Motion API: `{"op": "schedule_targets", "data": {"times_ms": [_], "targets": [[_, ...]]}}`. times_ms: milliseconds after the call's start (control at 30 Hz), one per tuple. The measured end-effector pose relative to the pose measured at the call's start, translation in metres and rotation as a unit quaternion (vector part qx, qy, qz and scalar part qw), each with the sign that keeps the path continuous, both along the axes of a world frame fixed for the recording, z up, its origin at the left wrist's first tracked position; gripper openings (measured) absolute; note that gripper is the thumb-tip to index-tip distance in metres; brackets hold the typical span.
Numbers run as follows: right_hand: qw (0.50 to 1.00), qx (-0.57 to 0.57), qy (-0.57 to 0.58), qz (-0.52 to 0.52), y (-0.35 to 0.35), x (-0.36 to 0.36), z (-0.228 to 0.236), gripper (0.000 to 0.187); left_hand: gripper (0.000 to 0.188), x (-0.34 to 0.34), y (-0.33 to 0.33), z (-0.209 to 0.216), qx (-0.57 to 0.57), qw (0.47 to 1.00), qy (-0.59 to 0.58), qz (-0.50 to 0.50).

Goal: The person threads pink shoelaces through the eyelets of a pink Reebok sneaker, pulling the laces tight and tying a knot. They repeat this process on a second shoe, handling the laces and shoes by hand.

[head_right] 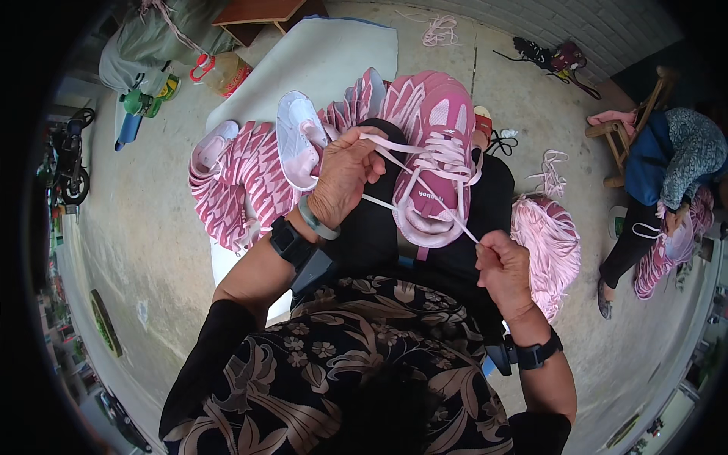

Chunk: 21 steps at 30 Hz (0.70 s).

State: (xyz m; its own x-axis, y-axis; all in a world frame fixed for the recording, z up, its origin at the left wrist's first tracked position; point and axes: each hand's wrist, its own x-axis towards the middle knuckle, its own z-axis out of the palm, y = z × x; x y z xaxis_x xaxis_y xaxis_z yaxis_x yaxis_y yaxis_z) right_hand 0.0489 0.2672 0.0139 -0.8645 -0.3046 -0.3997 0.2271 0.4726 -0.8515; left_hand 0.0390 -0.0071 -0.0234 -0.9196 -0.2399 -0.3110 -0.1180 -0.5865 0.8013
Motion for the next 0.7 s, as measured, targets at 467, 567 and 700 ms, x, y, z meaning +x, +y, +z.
{"op": "schedule_targets", "data": {"times_ms": [467,567,700], "targets": [[0.925,0.028,0.376,0.034,0.026,-0.028,-0.017,0.008,0.009,0.003,0.044,0.039,-0.645,0.707,0.284,-0.056],[0.927,-0.055,0.371,0.023,-0.019,-0.032,-0.024,0.033,0.011,-0.002,0.06,0.034,-0.723,0.627,0.281,-0.067],[0.919,0.028,0.385,0.076,-0.041,-0.036,-0.029,0.038,0.014,-0.001,0.072,0.02,-0.784,0.576,0.217,-0.075]]}}
